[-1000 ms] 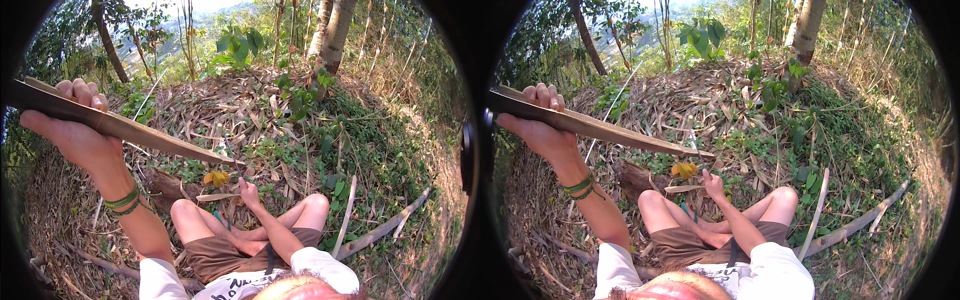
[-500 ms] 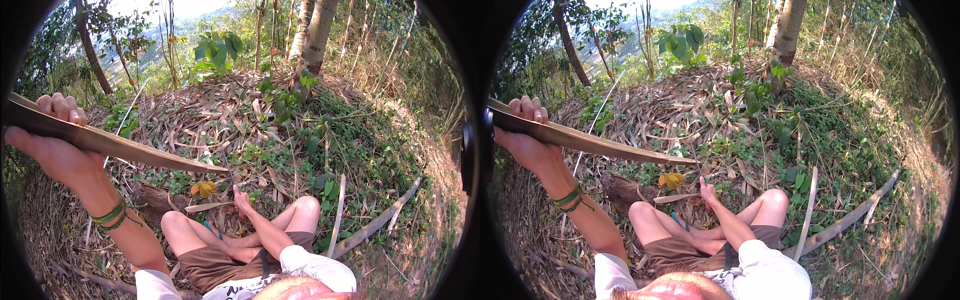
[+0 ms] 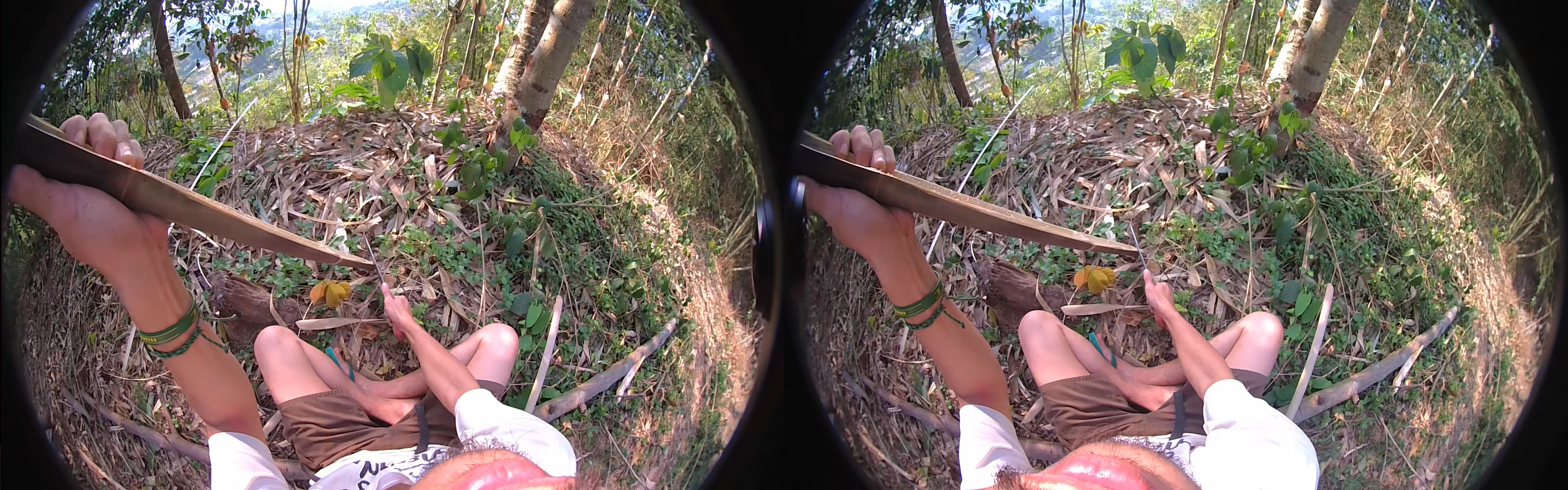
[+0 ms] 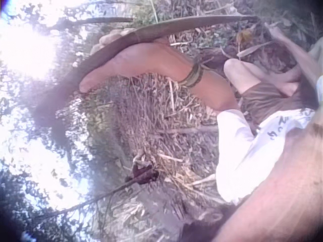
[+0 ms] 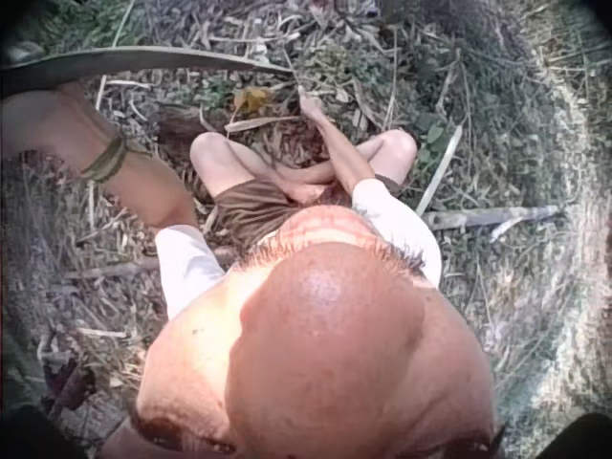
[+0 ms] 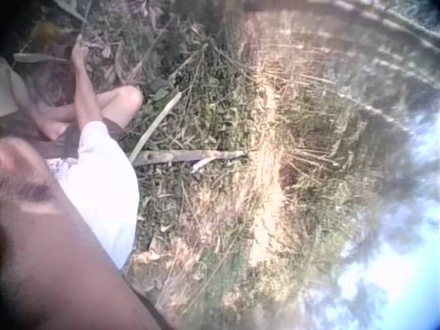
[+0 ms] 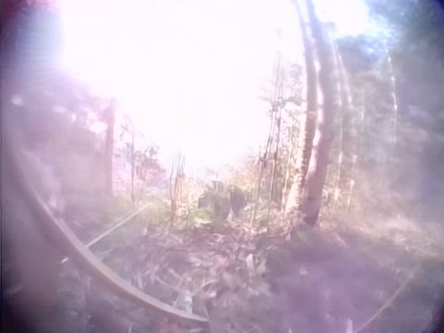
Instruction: The person scrapes and peels a long section of bamboo with a machete while sitting on the ground in a wooded area.
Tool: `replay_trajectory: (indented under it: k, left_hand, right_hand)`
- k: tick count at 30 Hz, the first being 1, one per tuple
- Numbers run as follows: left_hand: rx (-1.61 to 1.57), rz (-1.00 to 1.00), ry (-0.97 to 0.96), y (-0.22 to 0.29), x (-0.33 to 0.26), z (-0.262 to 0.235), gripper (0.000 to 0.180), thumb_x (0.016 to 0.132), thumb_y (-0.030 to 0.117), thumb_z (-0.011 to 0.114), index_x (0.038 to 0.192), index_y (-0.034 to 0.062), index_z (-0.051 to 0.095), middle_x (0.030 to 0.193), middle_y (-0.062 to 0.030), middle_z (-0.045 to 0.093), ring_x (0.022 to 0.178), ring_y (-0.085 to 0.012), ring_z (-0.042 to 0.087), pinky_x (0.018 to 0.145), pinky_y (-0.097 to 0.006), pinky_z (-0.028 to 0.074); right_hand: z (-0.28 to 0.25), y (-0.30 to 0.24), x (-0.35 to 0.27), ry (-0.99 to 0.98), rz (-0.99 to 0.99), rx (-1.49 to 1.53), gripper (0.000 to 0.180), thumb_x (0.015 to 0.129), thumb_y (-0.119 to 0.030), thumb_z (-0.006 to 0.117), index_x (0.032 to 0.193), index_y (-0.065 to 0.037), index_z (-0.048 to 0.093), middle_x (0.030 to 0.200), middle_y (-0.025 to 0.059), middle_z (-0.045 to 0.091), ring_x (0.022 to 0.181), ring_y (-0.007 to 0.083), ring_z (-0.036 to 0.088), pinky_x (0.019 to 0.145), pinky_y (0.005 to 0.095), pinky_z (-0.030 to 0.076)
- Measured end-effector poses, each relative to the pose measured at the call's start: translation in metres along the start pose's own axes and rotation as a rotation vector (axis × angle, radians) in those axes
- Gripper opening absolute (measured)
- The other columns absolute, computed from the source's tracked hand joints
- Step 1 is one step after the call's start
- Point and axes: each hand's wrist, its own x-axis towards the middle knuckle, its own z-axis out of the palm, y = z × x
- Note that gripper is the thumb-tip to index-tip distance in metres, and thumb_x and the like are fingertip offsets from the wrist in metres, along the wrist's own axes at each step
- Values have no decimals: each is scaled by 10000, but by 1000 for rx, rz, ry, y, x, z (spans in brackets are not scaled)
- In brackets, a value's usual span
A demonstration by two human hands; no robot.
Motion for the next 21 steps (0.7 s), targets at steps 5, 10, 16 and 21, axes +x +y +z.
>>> replay_trajectory:
  k: [5, 10, 16, 21]
  left_hand:
    - [100, 60, 14, 1, -3, 7, 646, 1018, 662, 215, 835, 74, 411, 686, -30, 393, 614, -126, 343, 506, -218, 313]
    - [18, 13, 6, -9, -11, 18, 691, 982, 726, 224, 831, 84, 432, 671, -19, 395, 607, -122, 376, 500, -207, 335]
    - [101, 74, 23, 2, -6, -9, 690, 979, 730, 209, 812, 98, 430, 651, -19, 406, 585, -132, 397, 493, -227, 350]
    - [51, 10, 40, -1, -13, 15, 693, 968, 745, 217, 798, 110, 434, 658, -19, 428, 580, -131, 408, 494, -234, 354]
  right_hand:
    - [43, -6, -23, 156, -522, 189, 807, 971, -681, 387, 602, 14, 566, 526, 102, 537, 449, 239, 533, 491, 405, 450]
    - [-10, 67, 16, -90, 313, 313, 743, 956, -693, 422, 631, -38, 555, 583, 82, 555, 453, 219, 508, 469, 382, 441]
    - [19, -9, -40, -180, -187, 359, 698, 939, -671, 507, 622, -49, 532, 567, 60, 526, 447, 149, 493, 410, 323, 381]
    - [13, 35, 11, 32, 164, 41, 781, 940, -666, 480, 730, 61, 672, 581, 148, 637, 487, 258, 636, 508, 406, 503]
